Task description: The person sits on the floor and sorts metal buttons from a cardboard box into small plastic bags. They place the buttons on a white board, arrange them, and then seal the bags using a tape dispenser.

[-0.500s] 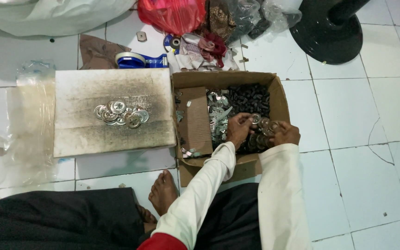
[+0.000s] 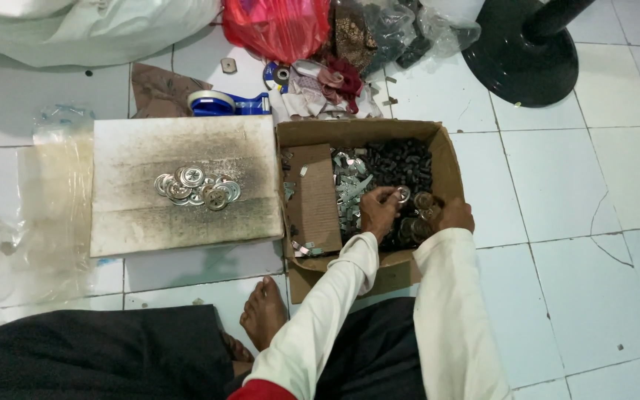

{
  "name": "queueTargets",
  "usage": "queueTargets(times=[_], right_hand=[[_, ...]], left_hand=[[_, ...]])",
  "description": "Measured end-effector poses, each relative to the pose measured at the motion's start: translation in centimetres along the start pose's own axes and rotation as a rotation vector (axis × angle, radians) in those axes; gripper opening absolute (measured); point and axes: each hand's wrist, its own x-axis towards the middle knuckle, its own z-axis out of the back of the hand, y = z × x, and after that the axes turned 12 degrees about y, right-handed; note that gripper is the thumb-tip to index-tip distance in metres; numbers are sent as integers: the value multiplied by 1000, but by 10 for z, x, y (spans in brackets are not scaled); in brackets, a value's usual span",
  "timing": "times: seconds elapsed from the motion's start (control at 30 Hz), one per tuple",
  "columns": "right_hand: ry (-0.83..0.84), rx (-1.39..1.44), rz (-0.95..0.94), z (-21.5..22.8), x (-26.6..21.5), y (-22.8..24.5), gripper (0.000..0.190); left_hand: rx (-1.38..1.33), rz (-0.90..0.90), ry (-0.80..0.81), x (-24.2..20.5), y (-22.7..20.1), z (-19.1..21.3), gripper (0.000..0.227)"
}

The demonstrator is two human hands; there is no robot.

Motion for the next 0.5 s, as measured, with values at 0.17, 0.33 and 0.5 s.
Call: queueTargets(times=[0.17, 0.33, 0.5], right_hand=[[-81, -113, 119, 25, -41, 56, 14], [-130, -118, 96, 21, -33, 60, 9], [-114, -114, 98, 43, -62, 73, 10]], left_hand=[[6, -1, -1, -5, -1, 1, 18], [22, 7, -2, -9, -6, 2, 19], [80, 16, -2, -9, -10, 3, 18]])
